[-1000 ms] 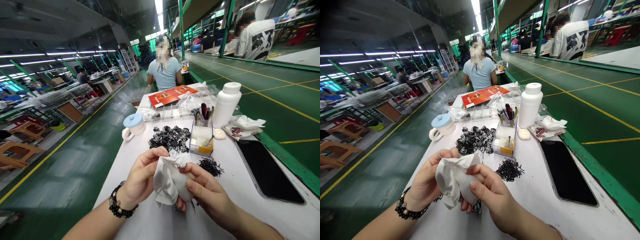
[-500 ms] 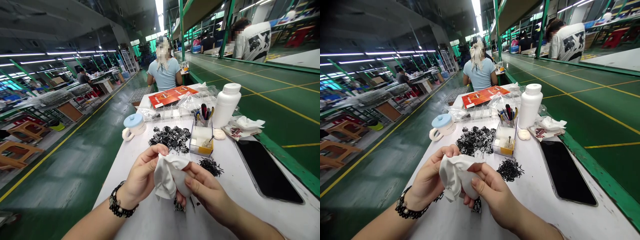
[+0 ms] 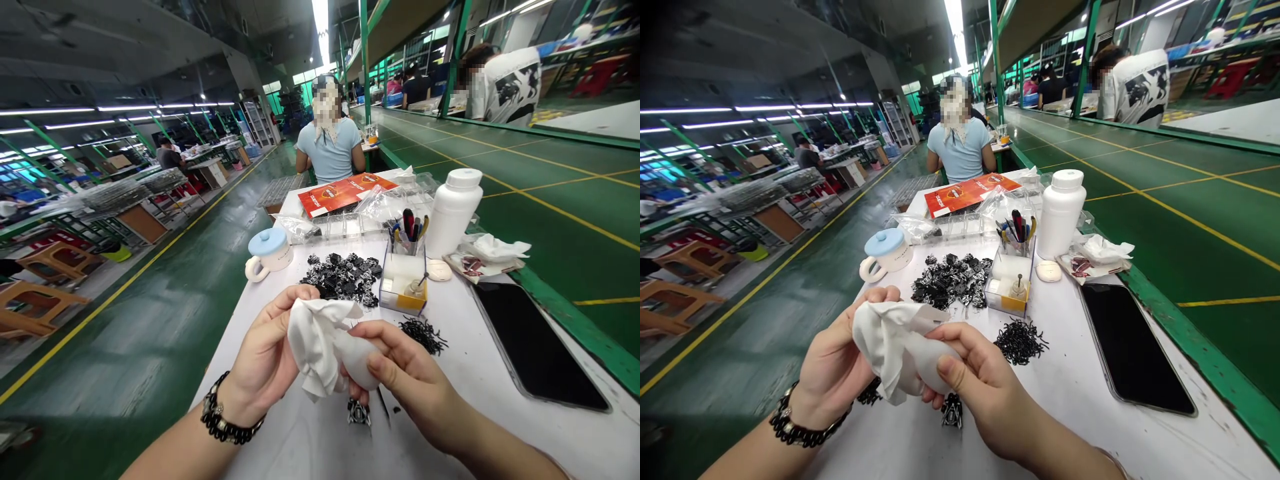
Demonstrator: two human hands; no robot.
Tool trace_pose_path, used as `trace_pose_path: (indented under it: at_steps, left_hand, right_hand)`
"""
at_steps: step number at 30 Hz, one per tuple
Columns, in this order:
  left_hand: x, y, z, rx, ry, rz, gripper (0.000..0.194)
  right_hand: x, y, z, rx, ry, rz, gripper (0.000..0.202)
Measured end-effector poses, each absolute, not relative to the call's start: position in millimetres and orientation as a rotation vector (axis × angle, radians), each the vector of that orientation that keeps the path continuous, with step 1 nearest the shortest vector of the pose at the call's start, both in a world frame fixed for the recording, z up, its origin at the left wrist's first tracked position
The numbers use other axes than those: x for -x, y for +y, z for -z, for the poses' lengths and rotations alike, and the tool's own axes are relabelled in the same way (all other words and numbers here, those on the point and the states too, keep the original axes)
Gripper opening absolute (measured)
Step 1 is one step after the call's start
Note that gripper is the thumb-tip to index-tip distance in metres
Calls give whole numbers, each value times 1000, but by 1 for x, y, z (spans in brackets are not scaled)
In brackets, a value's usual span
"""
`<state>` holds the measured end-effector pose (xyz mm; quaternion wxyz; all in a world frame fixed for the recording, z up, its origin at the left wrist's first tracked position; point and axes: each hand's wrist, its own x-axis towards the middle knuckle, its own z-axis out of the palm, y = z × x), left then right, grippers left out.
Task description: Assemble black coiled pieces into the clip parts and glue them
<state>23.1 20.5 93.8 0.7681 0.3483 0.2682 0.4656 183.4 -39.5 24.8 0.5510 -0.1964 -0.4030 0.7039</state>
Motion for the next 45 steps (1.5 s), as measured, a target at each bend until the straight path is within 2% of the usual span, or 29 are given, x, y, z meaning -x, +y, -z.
trace_pose_path:
  at_steps: [6, 12, 16, 20, 23, 29, 39, 45]
  left_hand:
    - [-17, 24, -102, -757, 623, -1045, 13]
    - [14, 47, -129, -919, 607, -1497, 11]
    - [0, 48, -114, -981, 766, -1250, 21]
    - [-25, 33, -93, -943, 755, -968, 16]
    - [-30, 25, -87, -988, 700, -879, 20]
    - [-27, 30, -82, -1035, 695, -818, 18]
    - [-32, 30, -67, -1114, 713, -806, 24]
    - [-32, 28, -68, -1108, 699, -781, 20]
  right_hand:
    - [-181, -39, -27, 490, -998, -1624, 25]
    - [-192, -31, -19, 632, -935, -1576, 26]
    - [-190, -33, -20, 465, -894, -1624, 23]
    - [-185, -37, -19, 395, -854, -1687, 21]
    - [-184, -36, -18, 375, -815, -1724, 20]
    - [-181, -32, -17, 498, -829, -1805, 34]
    - [-181, -29, -12, 613, -1001, -1871, 32]
    - [-180, -28, -11, 589, -1000, -1886, 34]
